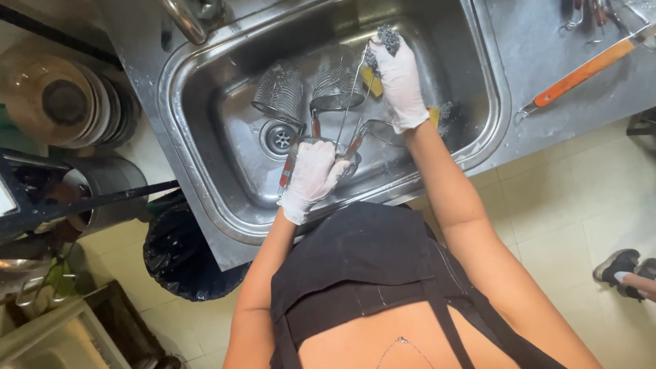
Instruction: Cleaning and rinsing metal mesh strainers in a commercial kitchen sink using a scrubber and steel wool.
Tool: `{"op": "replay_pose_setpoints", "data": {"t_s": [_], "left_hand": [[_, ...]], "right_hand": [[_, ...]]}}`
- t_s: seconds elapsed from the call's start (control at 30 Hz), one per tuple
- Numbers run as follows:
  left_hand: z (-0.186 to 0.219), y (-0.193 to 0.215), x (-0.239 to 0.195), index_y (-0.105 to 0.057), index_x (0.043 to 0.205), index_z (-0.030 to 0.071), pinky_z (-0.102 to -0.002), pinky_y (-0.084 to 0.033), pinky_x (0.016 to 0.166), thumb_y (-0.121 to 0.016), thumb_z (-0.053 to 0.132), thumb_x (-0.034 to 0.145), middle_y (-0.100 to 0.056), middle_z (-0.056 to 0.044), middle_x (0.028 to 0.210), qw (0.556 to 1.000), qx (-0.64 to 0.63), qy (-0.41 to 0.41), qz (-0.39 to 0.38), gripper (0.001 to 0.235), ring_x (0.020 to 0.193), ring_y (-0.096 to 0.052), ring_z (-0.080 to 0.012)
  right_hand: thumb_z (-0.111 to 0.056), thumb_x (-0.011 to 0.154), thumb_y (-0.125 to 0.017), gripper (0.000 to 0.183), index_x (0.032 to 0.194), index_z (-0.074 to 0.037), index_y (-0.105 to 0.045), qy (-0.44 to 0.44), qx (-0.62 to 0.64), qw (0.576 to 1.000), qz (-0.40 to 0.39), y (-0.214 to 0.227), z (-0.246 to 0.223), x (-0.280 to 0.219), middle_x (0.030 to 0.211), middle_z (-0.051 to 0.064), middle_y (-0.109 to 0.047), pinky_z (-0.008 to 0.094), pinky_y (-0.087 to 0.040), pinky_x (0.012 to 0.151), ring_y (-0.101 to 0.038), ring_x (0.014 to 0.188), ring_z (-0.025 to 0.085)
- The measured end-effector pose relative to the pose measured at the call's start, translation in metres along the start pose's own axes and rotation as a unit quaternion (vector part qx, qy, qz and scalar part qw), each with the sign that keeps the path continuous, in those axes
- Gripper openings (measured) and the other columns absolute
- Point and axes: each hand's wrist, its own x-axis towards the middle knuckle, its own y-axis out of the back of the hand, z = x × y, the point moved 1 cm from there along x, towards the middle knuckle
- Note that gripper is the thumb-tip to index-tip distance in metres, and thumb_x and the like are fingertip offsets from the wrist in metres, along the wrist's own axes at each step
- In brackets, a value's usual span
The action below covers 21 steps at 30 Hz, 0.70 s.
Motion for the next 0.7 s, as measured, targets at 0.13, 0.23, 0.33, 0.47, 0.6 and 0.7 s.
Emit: {"op": "replay_pose_setpoints", "data": {"t_s": [0.13, 0.23, 0.33, 0.47, 0.6, 0.7], "left_hand": [[0.015, 0.003, 0.016, -0.052, 0.092, 0.010, -0.051, -0.036, 0.076, -0.058, 0.039, 0.115, -0.052, -0.010, 0.083, 0.999, 0.027, 0.014, 0.024, 0.038, 0.074, -0.052, -0.0375], [0.003, 0.008, 0.028, -0.060, 0.099, 0.010, -0.054, -0.047, 0.079, -0.061, 0.046, 0.113, -0.055, -0.012, 0.082, 0.991, -0.073, 0.090, 0.064, 0.038, 0.081, -0.063, -0.0445], [-0.030, 0.000, 0.020, -0.059, 0.099, 0.016, -0.047, -0.047, 0.082, -0.051, 0.051, 0.116, -0.056, -0.004, 0.085, 0.994, -0.001, 0.084, 0.072, 0.039, 0.082, -0.064, -0.0323], [-0.008, 0.040, 0.034, -0.063, 0.106, 0.016, -0.048, -0.051, 0.085, -0.055, 0.046, 0.117, -0.064, -0.008, 0.091, 0.990, -0.104, 0.081, 0.053, 0.033, 0.095, -0.071, -0.0365], [-0.030, 0.012, 0.028, -0.063, 0.101, 0.018, -0.043, -0.054, 0.084, -0.057, 0.049, 0.115, -0.065, -0.005, 0.089, 0.986, -0.148, 0.059, 0.054, 0.035, 0.093, -0.072, -0.0338], [-0.011, 0.014, 0.021, -0.062, 0.095, 0.018, -0.047, -0.049, 0.080, -0.063, 0.049, 0.110, -0.059, -0.006, 0.082, 0.997, -0.059, 0.023, 0.032, 0.035, 0.083, -0.067, -0.0327]], "right_hand": [[-0.030, 0.110, -0.068, 0.012, 0.109, -0.018, -0.068, -0.078, -0.002, 0.997, 0.018, -0.028, -0.011, -0.044, 0.091, -0.007, -0.071, 0.029, -0.055, 0.084, -0.063, 0.078, 0.008], [-0.040, 0.110, -0.081, 0.043, 0.133, -0.004, -0.075, -0.020, -0.103, 0.994, -0.020, -0.034, 0.036, -0.072, 0.120, 0.015, -0.078, 0.050, -0.059, 0.107, -0.070, 0.116, 0.022], [-0.035, 0.110, -0.079, 0.033, 0.129, -0.009, -0.076, -0.088, -0.171, 0.981, -0.037, -0.038, 0.037, -0.094, 0.112, 0.009, -0.079, 0.042, -0.059, 0.106, -0.071, 0.110, 0.018], [-0.033, 0.099, -0.092, 0.038, 0.130, -0.020, -0.075, -0.099, -0.215, 0.961, -0.143, -0.031, 0.038, -0.096, 0.111, 0.003, -0.081, 0.038, -0.061, 0.102, -0.075, 0.108, 0.015], [-0.027, 0.097, -0.093, 0.029, 0.121, -0.021, -0.077, -0.102, -0.193, 0.964, -0.154, -0.028, 0.017, -0.097, 0.106, 0.000, -0.081, 0.035, -0.062, 0.094, -0.072, 0.099, 0.011], [-0.031, 0.108, -0.082, 0.028, 0.125, -0.011, -0.072, -0.029, -0.206, 0.975, -0.082, -0.018, -0.017, -0.075, 0.118, 0.015, -0.080, 0.049, -0.059, 0.107, -0.076, 0.115, 0.025]]}}
